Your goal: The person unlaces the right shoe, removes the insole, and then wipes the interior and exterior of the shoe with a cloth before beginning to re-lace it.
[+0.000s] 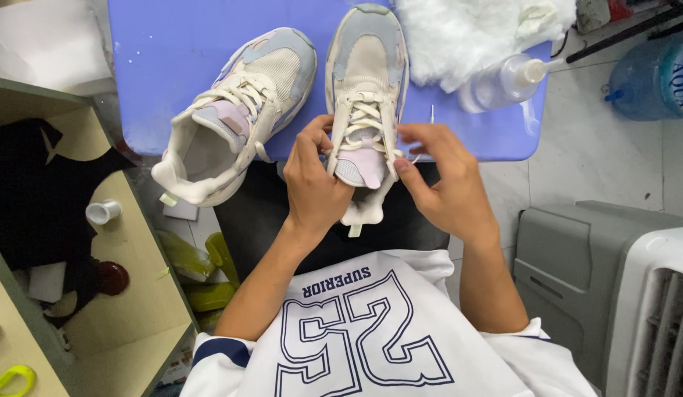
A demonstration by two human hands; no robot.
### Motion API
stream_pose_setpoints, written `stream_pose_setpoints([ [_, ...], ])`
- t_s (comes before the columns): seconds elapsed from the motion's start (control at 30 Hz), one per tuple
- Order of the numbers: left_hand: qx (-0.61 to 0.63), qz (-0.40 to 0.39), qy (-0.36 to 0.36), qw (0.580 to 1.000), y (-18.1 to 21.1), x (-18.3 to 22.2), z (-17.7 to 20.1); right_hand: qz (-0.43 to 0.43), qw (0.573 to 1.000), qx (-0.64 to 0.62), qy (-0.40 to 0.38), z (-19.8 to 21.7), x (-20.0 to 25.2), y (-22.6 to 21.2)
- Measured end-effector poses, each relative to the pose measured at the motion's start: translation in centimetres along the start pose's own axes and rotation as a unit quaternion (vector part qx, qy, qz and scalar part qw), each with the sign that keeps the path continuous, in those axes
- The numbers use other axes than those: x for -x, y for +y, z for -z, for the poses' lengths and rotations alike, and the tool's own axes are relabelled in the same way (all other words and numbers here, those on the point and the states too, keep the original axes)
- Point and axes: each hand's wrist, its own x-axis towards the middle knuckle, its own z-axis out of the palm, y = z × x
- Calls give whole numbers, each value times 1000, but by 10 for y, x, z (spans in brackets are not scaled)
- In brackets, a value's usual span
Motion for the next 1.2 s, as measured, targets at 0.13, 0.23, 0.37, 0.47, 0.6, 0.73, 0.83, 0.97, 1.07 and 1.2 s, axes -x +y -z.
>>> stream_pose_setpoints([
  [0.13, -8, 14, -7, 1000, -3, 3, -3, -90, 994, -63, -9, -7, 17, 28],
  [0.23, 3, 30, -7, 1000, -4, 3, -3, -120, 984, -126, -28, -4, 17, 39],
  [0.37, 29, 101, -12, 994, -10, -1, 5, -126, 971, -181, -98, 7, 23, 53],
  [0.47, 19, 139, -7, 990, -8, -13, 12, -158, 967, -185, -76, 20, 21, 51],
  [0.6, -43, 145, -48, 987, 5, -23, 15, 42, 992, 106, 48, 15, 6, 17],
  [0.73, -75, 130, -87, 985, 11, -23, 21, 110, 990, 75, 45, -9, -7, -10],
  [0.83, -75, 115, -104, 985, 17, -25, 29, 123, 989, 55, 59, -26, -21, -17],
  [0.97, -77, 61, -98, 990, 14, -18, 33, 95, 988, 106, 57, -37, -30, -6],
  [1.07, -78, 39, -86, 992, 12, -14, 36, 112, 980, 134, 95, -49, -32, 11],
  [1.2, -74, 49, -79, 993, 7, 1, 43, 153, 967, 132, 152, -62, -26, 24],
])
